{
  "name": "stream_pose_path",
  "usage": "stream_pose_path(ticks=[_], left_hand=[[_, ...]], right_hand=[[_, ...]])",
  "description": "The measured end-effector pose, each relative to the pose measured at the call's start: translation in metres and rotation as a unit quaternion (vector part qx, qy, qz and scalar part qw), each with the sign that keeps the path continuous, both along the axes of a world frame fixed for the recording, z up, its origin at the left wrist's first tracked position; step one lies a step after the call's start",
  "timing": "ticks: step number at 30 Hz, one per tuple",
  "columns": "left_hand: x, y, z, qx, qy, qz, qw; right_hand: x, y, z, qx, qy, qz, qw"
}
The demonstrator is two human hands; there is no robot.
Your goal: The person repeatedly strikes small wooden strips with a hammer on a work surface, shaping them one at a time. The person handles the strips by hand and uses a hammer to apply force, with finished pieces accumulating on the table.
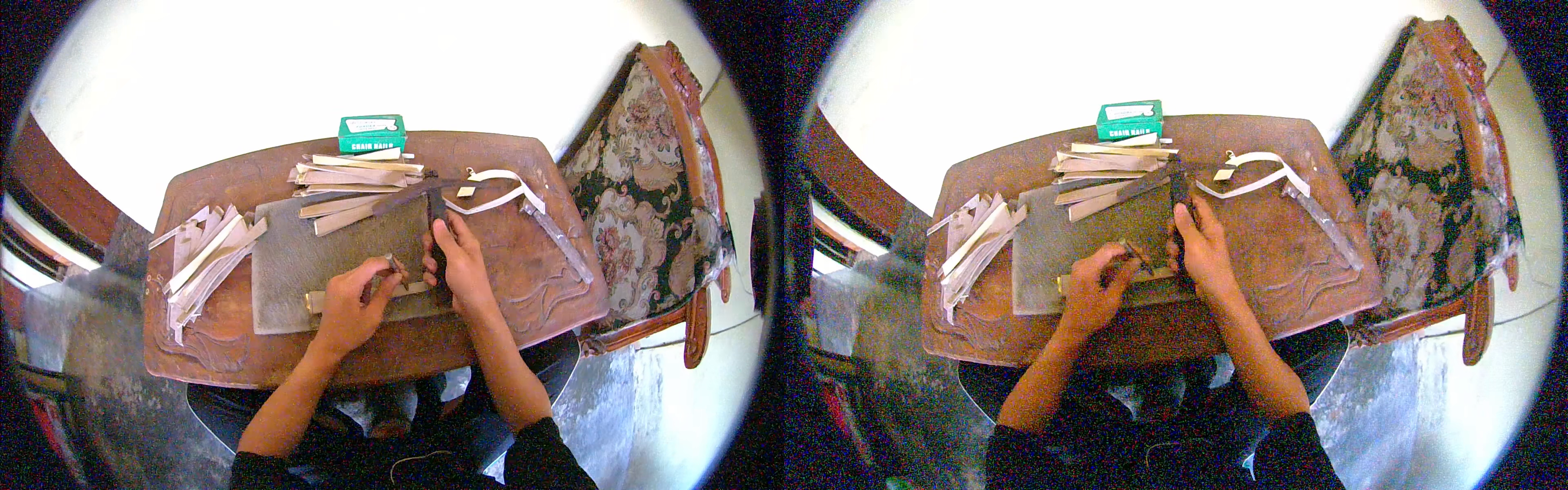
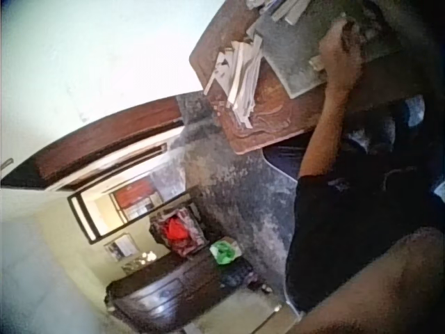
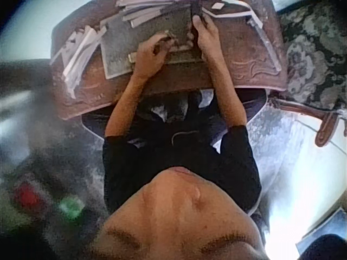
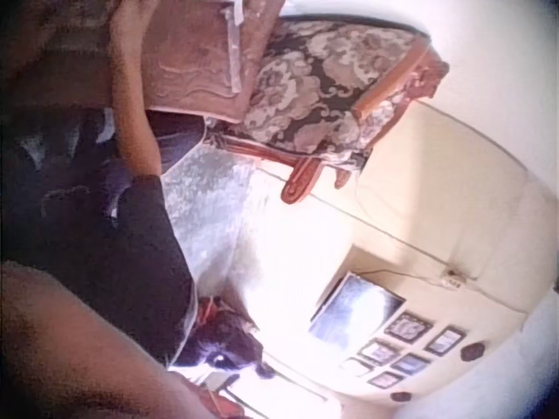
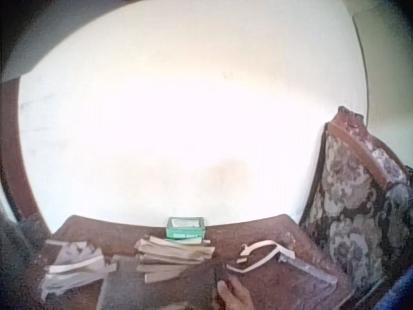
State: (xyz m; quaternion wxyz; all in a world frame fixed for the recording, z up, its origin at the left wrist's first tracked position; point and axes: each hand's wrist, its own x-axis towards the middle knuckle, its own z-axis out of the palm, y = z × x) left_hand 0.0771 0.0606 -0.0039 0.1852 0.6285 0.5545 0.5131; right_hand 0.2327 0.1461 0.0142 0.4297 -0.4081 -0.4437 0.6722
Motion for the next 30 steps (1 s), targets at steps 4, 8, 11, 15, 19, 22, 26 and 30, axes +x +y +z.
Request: stream_pose_path(ticks=[4, 8, 11, 15, 19, 22, 26, 30], left_hand=[[-0.001, 0.003, -0.002, -0.008, -0.019, -0.037, 0.999], [0.001, 0.004, -0.002, 0.008, -0.018, -0.043, 0.999], [0.0, 0.004, -0.001, -0.011, -0.011, -0.047, 0.999], [-0.002, 0.004, -0.008, -0.025, 0.03, -0.034, 0.999], [0.0, 0.004, -0.007, -0.015, 0.023, -0.03, 0.999], [0.0, 0.005, -0.006, -0.013, 0.025, -0.035, 0.999], [0.0, 0.005, -0.002, -0.024, 0.039, -0.039, 0.998], [-0.001, 0.006, -0.001, 0.037, 0.039, -0.052, 0.997]], right_hand=[[0.002, 0.001, -0.002, -0.006, -0.007, 0.003, 1.0], [0.003, 0.0, -0.003, 0.002, -0.015, 0.003, 1.0], [0.003, 0.002, -0.006, 0.014, -0.026, 0.012, 0.999], [0.001, 0.002, -0.005, 0.02, -0.033, 0.017, 0.999], [0.001, 0.002, -0.006, 0.015, -0.028, 0.015, 0.999], [0.001, 0.003, -0.007, 0.025, -0.027, 0.017, 0.999], [0.001, 0.004, -0.008, 0.044, -0.05, 0.012, 0.998], [-0.001, 0.005, -0.013, 0.054, -0.063, 0.012, 0.996]])
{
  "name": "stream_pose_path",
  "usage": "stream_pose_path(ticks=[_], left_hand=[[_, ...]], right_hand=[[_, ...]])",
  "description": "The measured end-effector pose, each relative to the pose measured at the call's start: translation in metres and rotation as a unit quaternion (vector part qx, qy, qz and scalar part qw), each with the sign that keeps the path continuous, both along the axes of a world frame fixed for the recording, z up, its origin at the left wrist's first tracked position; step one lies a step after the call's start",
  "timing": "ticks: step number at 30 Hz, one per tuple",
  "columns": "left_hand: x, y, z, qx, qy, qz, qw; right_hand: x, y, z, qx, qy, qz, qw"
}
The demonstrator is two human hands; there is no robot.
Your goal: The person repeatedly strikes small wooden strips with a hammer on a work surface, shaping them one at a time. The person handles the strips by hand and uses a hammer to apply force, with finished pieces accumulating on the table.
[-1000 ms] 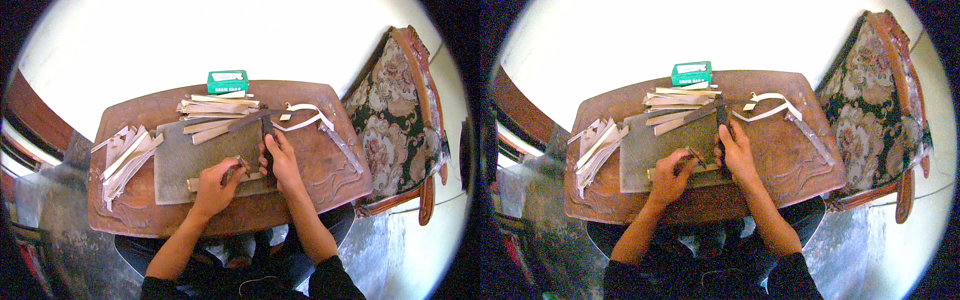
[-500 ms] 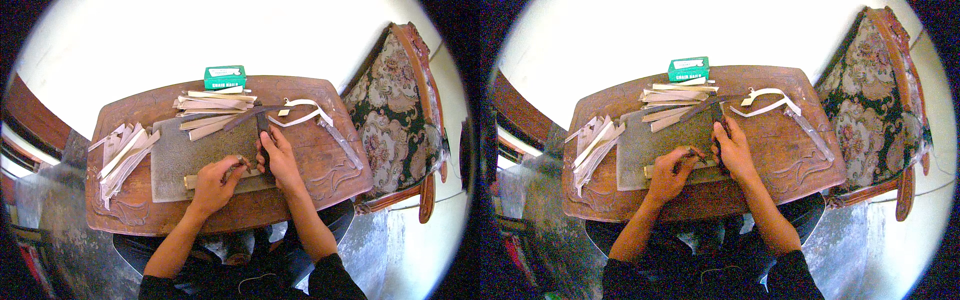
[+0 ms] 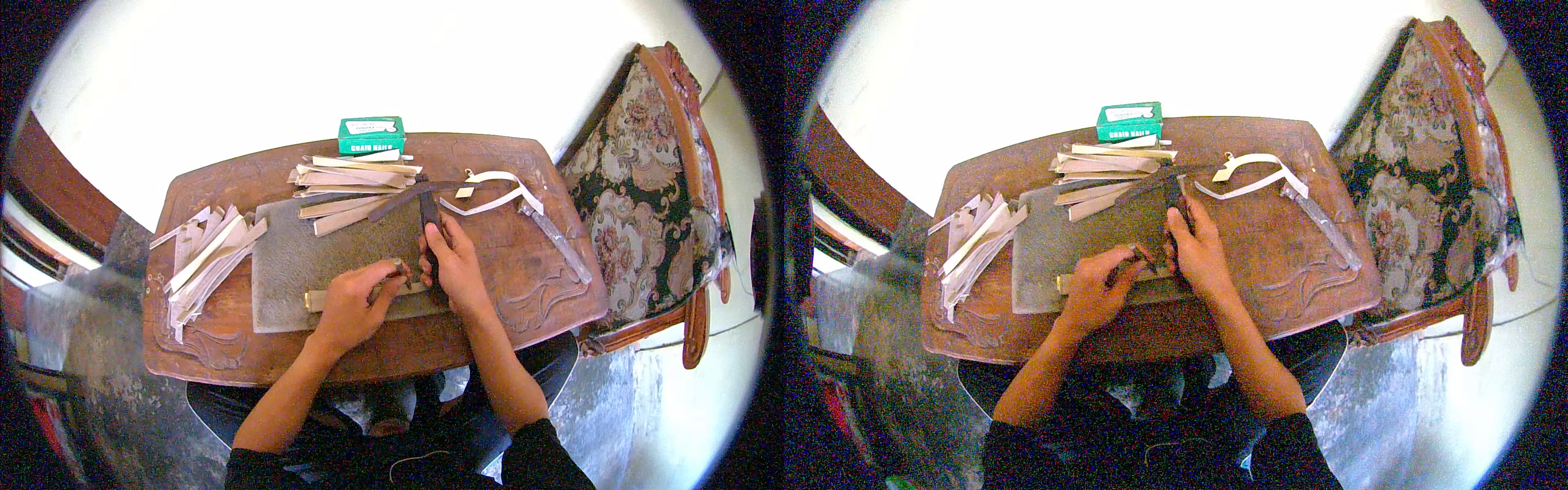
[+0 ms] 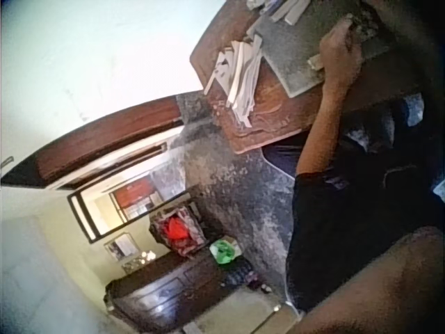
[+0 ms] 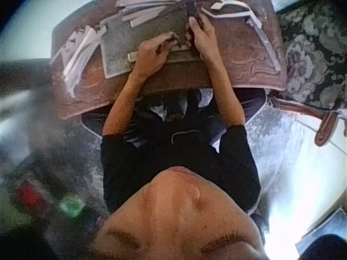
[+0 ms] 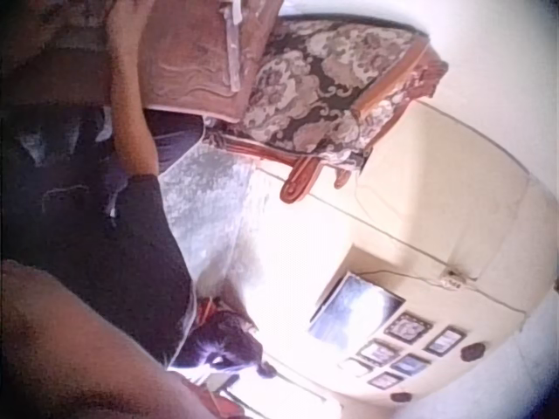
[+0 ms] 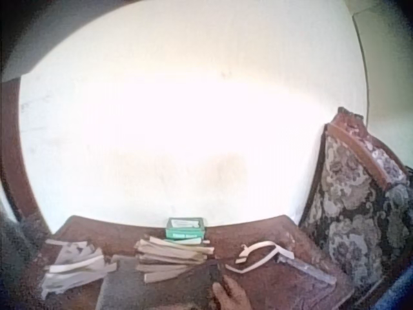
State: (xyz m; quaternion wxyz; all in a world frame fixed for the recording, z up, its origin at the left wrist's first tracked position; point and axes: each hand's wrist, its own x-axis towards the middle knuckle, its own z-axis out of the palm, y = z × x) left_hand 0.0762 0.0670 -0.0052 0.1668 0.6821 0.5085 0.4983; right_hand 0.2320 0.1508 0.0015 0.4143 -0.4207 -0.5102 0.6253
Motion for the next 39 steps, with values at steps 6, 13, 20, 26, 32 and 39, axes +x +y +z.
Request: stream_pose_path(ticks=[6, 13, 20, 26, 32, 39], left_hand=[[0.006, -0.004, 0.014, -0.036, 0.091, 0.011, 0.995], [0.01, -0.002, 0.007, -0.017, 0.073, 0.008, 0.997], [0.01, -0.002, 0.001, -0.022, 0.054, 0.007, 0.998], [0.012, -0.002, 0.001, -0.012, 0.038, 0.002, 0.999], [0.012, -0.001, 0.0, -0.005, 0.02, 0.009, 1.0], [0.013, -0.001, 0.005, 0.003, 0.022, 0.023, 0.999]], right_hand=[[0.003, 0.001, -0.002, 0.002, 0.0, -0.005, 1.0], [0.002, 0.001, 0.003, -0.001, 0.008, -0.002, 1.0], [0.02, 0.001, 0.019, 0.051, 0.001, -0.02, 0.998], [0.06, -0.026, 0.097, 0.183, -0.217, -0.005, 0.959], [0.068, -0.052, 0.132, 0.405, -0.315, 0.046, 0.857], [0.066, -0.059, 0.138, 0.414, -0.345, 0.065, 0.84]])
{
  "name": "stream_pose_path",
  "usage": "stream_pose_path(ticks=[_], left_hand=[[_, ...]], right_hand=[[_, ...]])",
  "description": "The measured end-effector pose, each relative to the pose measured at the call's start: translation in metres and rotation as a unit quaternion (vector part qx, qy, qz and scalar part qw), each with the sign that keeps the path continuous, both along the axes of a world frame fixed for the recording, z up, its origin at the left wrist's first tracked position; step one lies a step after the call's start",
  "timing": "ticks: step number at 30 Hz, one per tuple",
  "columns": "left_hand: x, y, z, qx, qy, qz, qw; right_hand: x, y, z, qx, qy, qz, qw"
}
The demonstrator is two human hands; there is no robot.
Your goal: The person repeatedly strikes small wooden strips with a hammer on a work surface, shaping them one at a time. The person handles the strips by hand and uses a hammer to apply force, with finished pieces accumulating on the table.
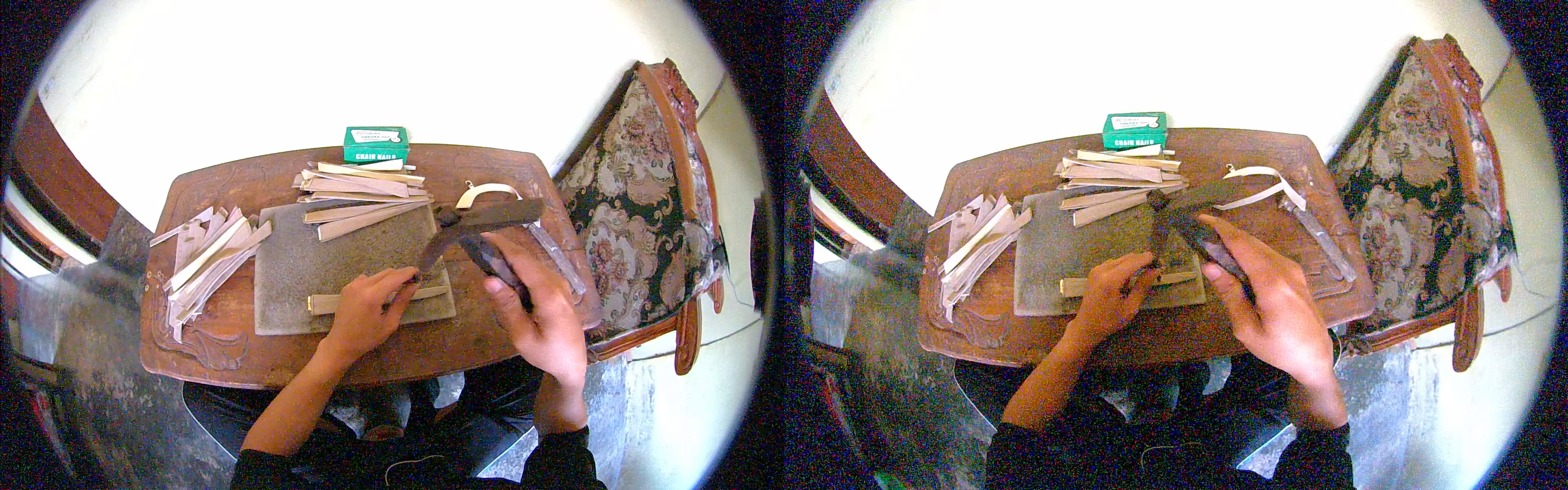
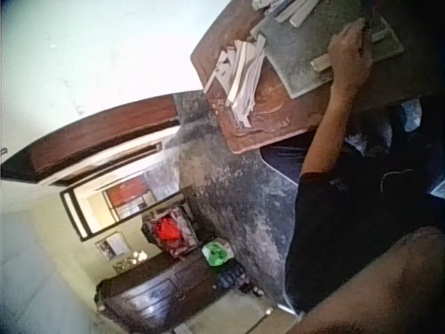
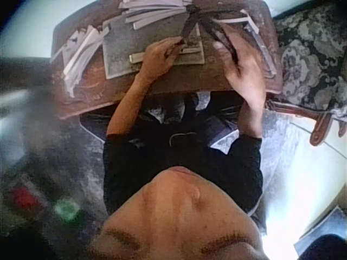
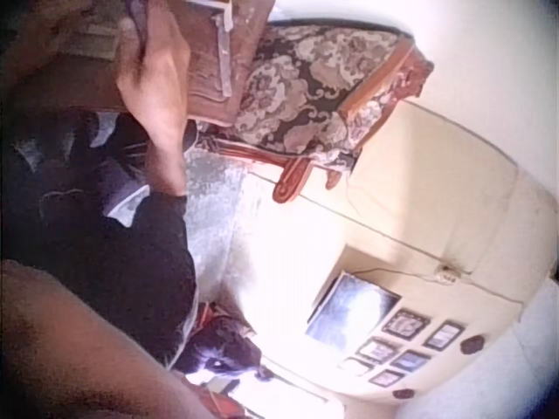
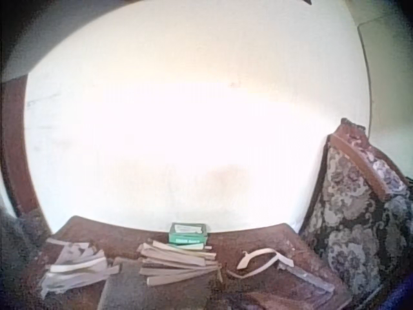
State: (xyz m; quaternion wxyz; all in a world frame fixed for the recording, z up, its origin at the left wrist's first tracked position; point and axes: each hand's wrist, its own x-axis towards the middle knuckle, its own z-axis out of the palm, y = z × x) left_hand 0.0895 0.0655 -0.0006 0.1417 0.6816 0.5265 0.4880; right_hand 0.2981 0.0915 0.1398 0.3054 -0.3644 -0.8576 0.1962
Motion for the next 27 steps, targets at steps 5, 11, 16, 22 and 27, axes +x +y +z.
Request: stream_pose_path(ticks=[5, 11, 16, 22, 27], left_hand=[[-0.0005, -0.0004, -0.0028, -0.003, 0.001, -0.002, 1.0], [-0.0012, -0.0022, -0.0007, -0.016, -0.008, -0.008, 1.0], [-0.0014, -0.0013, -0.0037, 0.012, -0.008, -0.008, 1.0], [-0.001, -0.0007, -0.0047, 0.011, -0.002, -0.008, 1.0], [-0.0007, -0.0009, -0.0021, 0.007, 0.0, -0.003, 1.0]], right_hand=[[-0.0038, -0.007, 0.005, 0.014, 0.0, -0.026, 1.0], [-0.0055, -0.0066, 0.0086, 0.022, -0.004, -0.004, 1.0], [-0.0077, -0.0061, 0.0069, 0.004, -0.031, -0.011, 0.999], [-0.0082, -0.0105, 0.0088, 0.005, 0.004, -0.032, 0.999], [-0.007, -0.0043, 0.0049, 0.017, -0.028, -0.017, 0.999]])
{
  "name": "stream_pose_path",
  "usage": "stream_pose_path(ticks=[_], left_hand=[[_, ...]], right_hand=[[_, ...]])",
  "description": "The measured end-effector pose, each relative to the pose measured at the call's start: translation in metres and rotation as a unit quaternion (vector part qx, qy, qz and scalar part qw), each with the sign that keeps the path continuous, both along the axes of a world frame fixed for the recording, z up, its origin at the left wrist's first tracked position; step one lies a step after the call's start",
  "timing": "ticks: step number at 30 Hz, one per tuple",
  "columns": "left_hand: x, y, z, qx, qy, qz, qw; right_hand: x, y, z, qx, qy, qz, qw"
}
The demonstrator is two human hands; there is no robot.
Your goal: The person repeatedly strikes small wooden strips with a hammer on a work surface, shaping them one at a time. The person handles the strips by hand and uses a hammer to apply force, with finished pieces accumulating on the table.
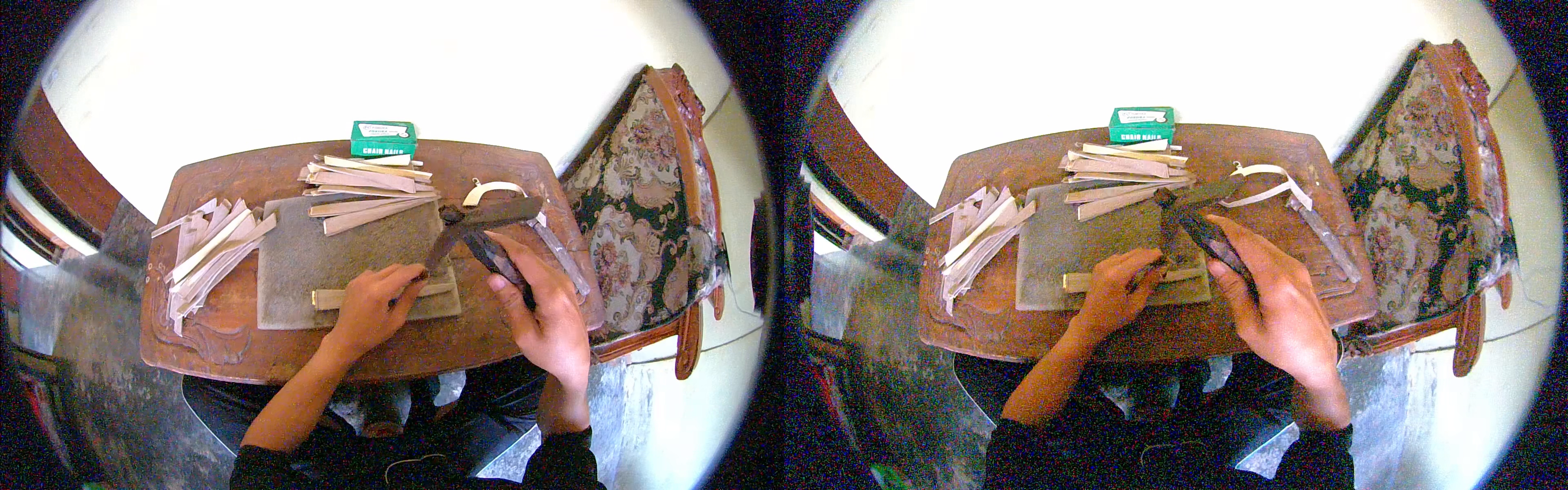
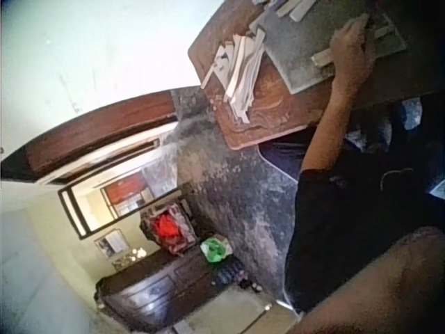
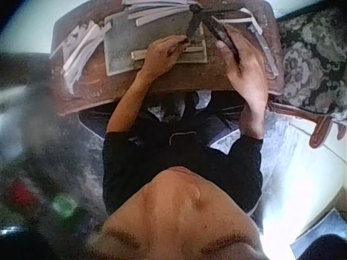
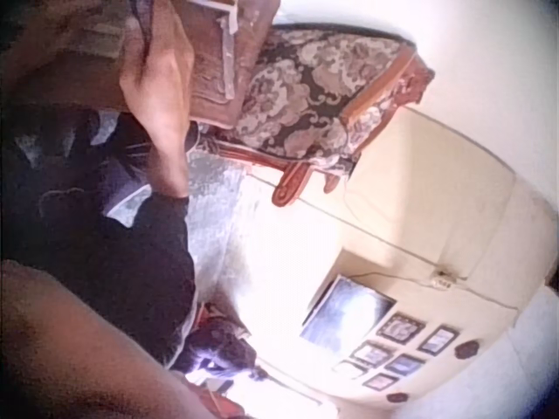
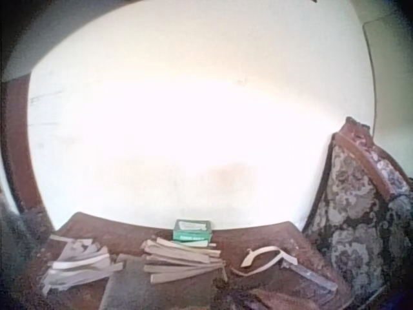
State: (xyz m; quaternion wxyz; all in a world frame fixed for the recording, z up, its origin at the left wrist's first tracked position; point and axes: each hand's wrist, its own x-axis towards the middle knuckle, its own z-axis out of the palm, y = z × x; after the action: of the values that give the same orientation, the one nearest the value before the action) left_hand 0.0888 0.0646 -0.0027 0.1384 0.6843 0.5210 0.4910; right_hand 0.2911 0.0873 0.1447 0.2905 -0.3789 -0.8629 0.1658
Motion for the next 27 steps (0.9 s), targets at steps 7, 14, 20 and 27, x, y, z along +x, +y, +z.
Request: stream_pose_path(ticks=[7, 14, 20, 27], left_hand=[[0.0, -0.001, 0.001, 0.0, 0.007, 0.0, 1.0], [-0.001, 0.003, -0.008, -0.017, -0.06, 0.003, 0.998], [-0.008, 0.005, -0.004, -0.041, -0.162, -0.009, 0.986], [-0.041, -0.013, 0.014, -0.087, -0.161, -0.007, 0.983]], right_hand=[[0.0, 0.001, -0.007, -0.027, 0.024, -0.005, 0.999], [-0.005, 0.017, -0.021, -0.054, 0.084, -0.043, 0.994], [-0.019, 0.047, -0.059, -0.121, 0.152, -0.029, 0.98], [-0.035, 0.068, -0.107, -0.059, 0.073, -0.001, 0.996]])
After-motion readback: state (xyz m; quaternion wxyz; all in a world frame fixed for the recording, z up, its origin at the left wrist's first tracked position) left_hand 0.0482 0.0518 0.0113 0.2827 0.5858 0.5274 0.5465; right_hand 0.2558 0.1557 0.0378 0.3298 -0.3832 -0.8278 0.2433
